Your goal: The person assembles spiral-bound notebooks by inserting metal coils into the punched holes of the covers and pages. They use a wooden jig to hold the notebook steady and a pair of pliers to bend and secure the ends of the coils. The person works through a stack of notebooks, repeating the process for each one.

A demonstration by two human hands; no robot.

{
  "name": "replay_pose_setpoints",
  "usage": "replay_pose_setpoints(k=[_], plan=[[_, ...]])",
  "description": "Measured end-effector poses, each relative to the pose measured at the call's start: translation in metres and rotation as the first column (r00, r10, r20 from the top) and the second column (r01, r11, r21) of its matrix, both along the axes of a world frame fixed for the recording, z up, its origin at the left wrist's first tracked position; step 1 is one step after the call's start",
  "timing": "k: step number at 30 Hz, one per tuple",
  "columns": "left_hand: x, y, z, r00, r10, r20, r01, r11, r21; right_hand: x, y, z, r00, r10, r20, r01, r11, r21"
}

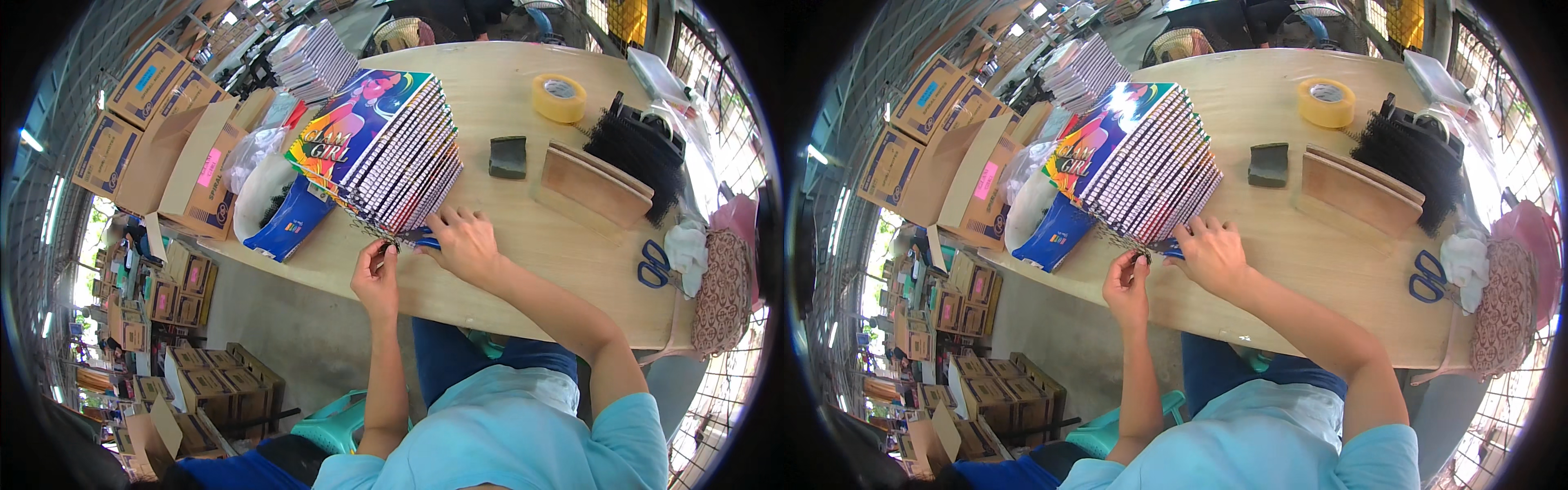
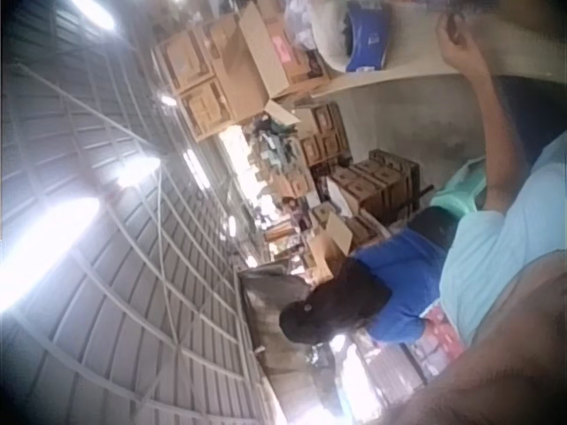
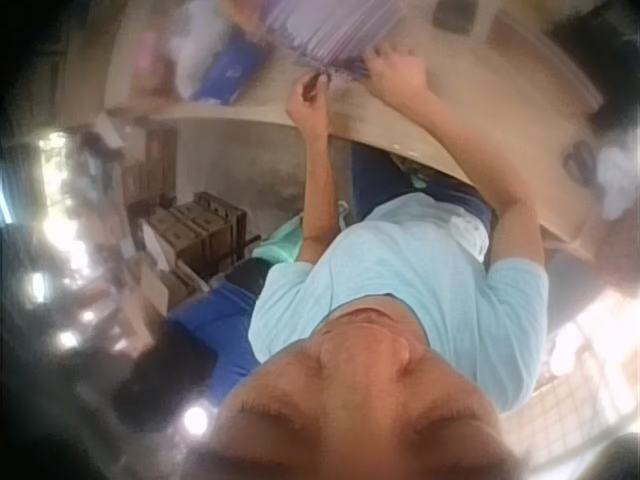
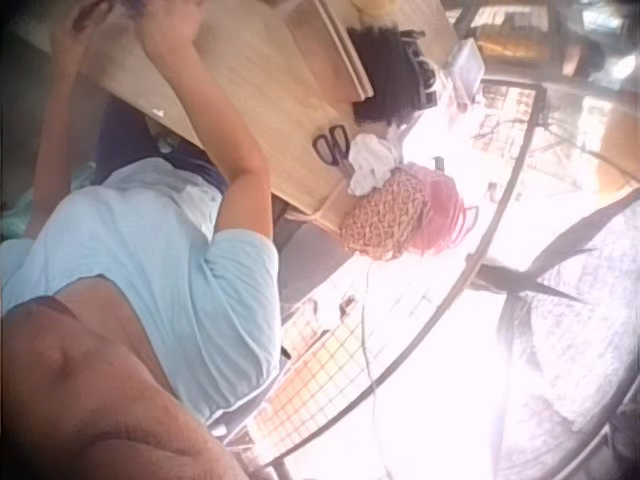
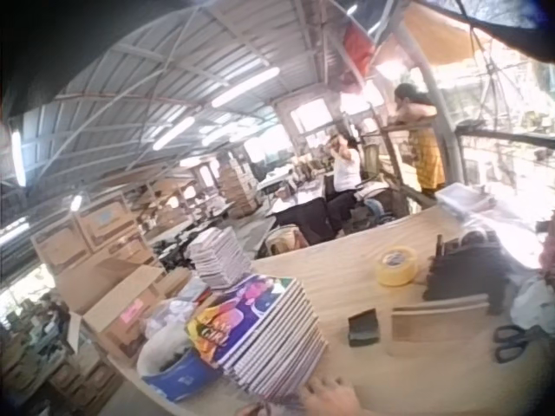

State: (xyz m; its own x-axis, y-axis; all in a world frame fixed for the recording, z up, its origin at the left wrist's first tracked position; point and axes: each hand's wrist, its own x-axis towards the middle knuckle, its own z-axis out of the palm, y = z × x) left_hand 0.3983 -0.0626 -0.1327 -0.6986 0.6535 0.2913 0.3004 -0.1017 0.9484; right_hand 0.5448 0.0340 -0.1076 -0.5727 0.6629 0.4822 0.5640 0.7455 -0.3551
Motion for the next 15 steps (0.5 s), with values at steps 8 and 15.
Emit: replay_pose_setpoints(k=[8, 15], plan=[[0.000, 0.004, 0.011, 1.000, 0.001, -0.001, -0.001, 1.000, 0.004, -0.005, 0.004, 0.003, 0.999, -0.019, -0.039, 0.023, 0.994, 0.105], [-0.003, 0.005, 0.010, 1.000, 0.020, -0.024, -0.019, 1.000, 0.005, 0.000, 0.004, 0.008, 0.999, 0.024, 0.043, -0.019, 0.995, -0.103]])
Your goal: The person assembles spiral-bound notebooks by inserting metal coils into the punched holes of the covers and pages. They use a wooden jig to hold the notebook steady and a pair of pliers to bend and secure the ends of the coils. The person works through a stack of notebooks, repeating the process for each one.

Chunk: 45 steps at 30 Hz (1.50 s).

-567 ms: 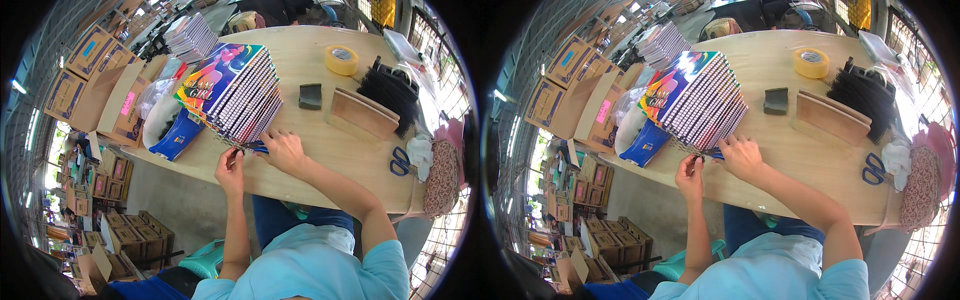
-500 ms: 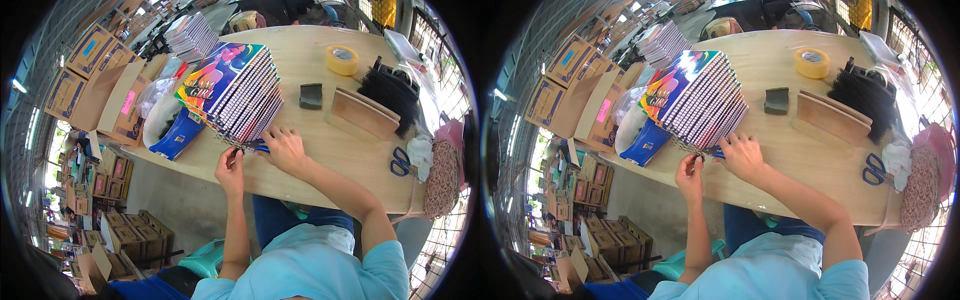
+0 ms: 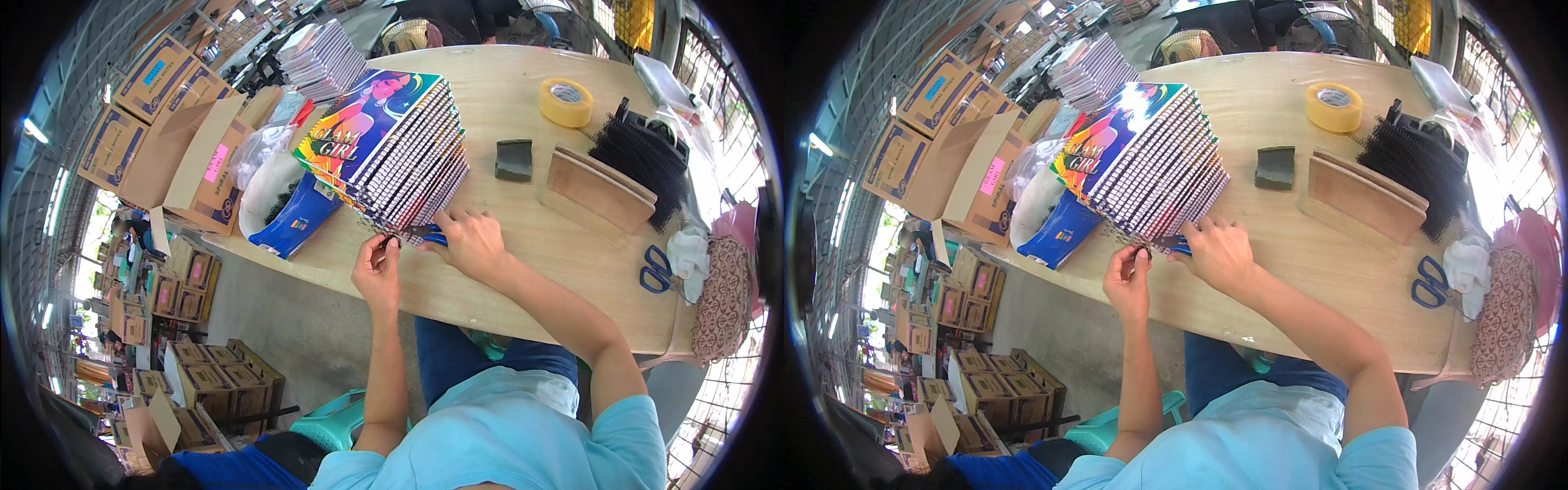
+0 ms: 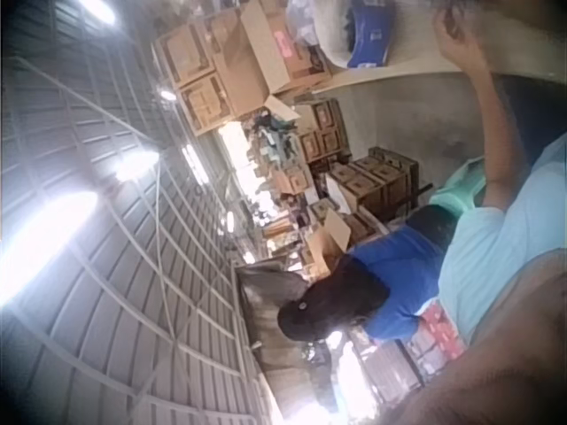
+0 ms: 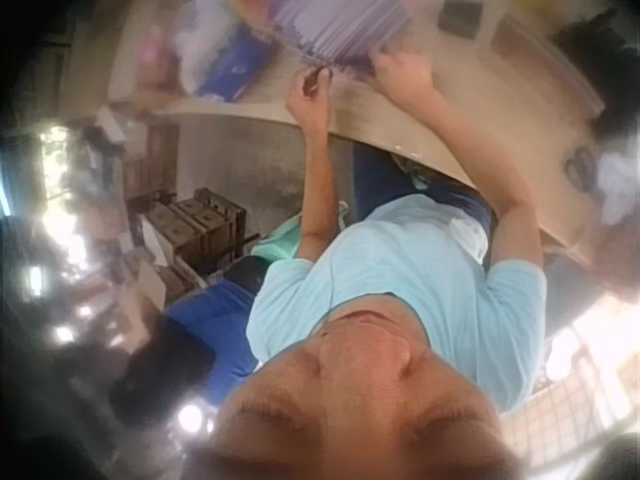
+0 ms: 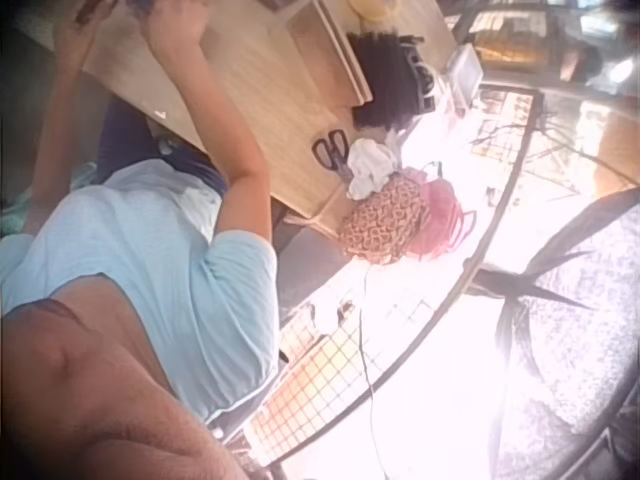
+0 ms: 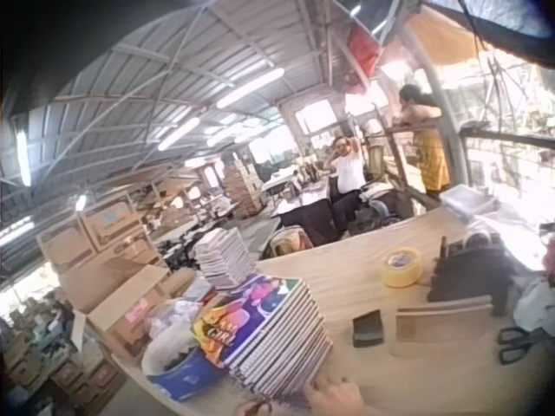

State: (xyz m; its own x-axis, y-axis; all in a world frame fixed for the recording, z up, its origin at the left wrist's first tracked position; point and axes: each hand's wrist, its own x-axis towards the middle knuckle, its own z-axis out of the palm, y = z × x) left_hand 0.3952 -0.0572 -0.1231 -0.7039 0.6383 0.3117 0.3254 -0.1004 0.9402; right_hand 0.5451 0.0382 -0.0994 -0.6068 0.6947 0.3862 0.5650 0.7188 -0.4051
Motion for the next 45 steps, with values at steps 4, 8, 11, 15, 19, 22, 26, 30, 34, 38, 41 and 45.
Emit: replay_pose_setpoints(k=[4, 8, 11, 15, 19, 22, 26, 30, 34, 38, 41, 45], plan=[[0.001, 0.000, 0.002, 1.000, -0.016, -0.004, 0.016, 1.000, 0.019, -0.002, 0.000, 0.004, 0.990, -0.049, -0.135, 0.068, 0.988, 0.142], [0.002, 0.003, 0.009, 0.999, -0.032, -0.002, 0.032, 0.999, 0.038, -0.007, 0.000, 0.008, 0.995, -0.061, -0.076, 0.071, 0.989, 0.131], [0.001, 0.003, 0.011, 0.999, -0.033, -0.006, 0.033, 0.999, 0.028, -0.007, 0.001, 0.010, 0.999, -0.036, -0.037, 0.038, 0.997, 0.067], [0.001, 0.002, 0.010, 0.999, 0.024, -0.040, -0.025, 0.999, -0.022, -0.004, 0.006, 0.007, 1.000, 0.018, 0.022, -0.015, 0.995, -0.102], [0.003, -0.003, 0.015, 0.999, 0.051, -0.019, -0.052, 0.998, -0.029, 0.001, 0.002, 0.011, 0.992, -0.051, -0.112, 0.066, 0.988, 0.136], [0.002, 0.000, 0.016, 0.999, 0.014, -0.042, -0.013, 0.999, 0.040, -0.001, -0.001, 0.016, 0.999, -0.018, -0.040, 0.022, 0.994, 0.105], [-0.001, 0.006, 0.017, 0.995, 0.014, -0.101, -0.010, 0.999, 0.039, -0.006, 0.001, 0.012, 0.998, -0.036, -0.050, 0.042, 0.992, 0.122], [-0.005, 0.002, 0.015, 0.993, 0.040, -0.114, -0.035, 0.998, 0.046, -0.010, 0.005, 0.013, 0.999, 0.017, 0.041, -0.016, 1.000, -0.014], [-0.005, 0.002, 0.020, 0.997, 0.014, -0.070, -0.014, 1.000, -0.010, 0.008, 0.010, 0.013, 0.990, -0.024, -0.140, 0.034, 0.997, 0.068], [-0.017, -0.017, 0.024, 0.967, -0.128, 0.222, 0.136, 0.991, -0.019, 0.046, 0.011, 0.022, 0.976, -0.083, -0.202, 0.039, 0.976, -0.216], [-0.058, -0.032, 0.034, 0.991, -0.072, 0.113, 0.083, 0.993, -0.090, 0.088, 0.017, 0.007, 0.946, -0.096, -0.311, -0.028, 0.929, -0.370], [-0.171, 0.008, 0.076, 0.929, 0.241, -0.280, -0.245, 0.969, 0.020, 0.106, 0.014, 0.002, 0.919, -0.197, -0.342, -0.022, 0.840, -0.543]])
